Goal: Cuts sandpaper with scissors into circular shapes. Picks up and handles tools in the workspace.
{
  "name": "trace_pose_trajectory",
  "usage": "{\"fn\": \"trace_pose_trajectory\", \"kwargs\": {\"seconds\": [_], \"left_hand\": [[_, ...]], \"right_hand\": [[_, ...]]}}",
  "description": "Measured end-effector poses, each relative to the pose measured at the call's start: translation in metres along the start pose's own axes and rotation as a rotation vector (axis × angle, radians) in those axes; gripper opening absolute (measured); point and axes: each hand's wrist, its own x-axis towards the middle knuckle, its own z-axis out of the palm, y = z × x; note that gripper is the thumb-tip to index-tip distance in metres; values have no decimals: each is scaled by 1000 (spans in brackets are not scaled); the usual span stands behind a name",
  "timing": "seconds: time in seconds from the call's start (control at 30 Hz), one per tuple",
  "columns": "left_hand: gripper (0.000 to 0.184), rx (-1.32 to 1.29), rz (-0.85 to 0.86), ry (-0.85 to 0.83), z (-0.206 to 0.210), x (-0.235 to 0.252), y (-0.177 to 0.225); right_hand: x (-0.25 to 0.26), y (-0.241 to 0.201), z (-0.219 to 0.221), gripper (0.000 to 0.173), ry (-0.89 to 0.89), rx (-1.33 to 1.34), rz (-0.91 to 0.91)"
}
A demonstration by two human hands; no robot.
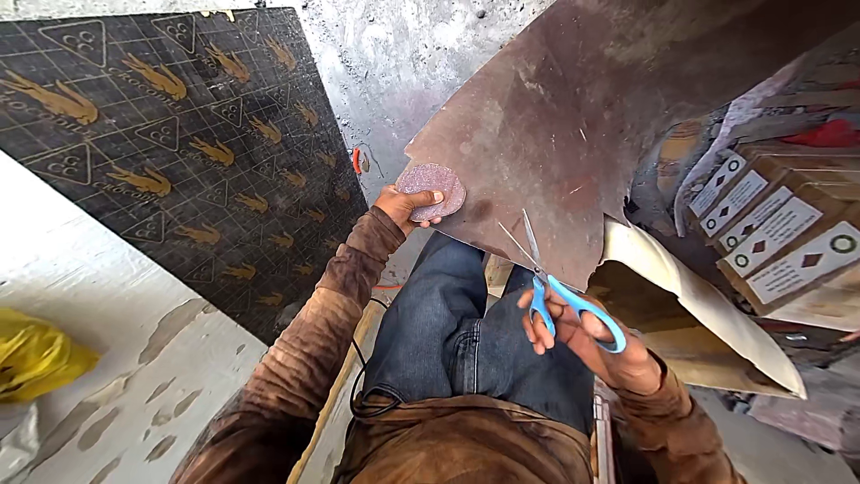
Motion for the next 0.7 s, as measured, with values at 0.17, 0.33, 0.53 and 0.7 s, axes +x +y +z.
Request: {"fn": "trace_pose_trajectory", "kwargs": {"seconds": [0.17,0.33,0.53,0.7], "left_hand": [[30,-19,35,-35,-2,-2,-11],[24,-126,-28,7,8,-12,-15],[23,-186,-54,-10,7,-29,-29],[22,-202,-55,-26,3,-31,-36]], "right_hand": [[41,14,-31,73,-121,191,83],[80,32,-34,69,-88,222,66],[105,41,-34,55,-49,147,127],[103,37,-41,43,-126,220,184]]}}
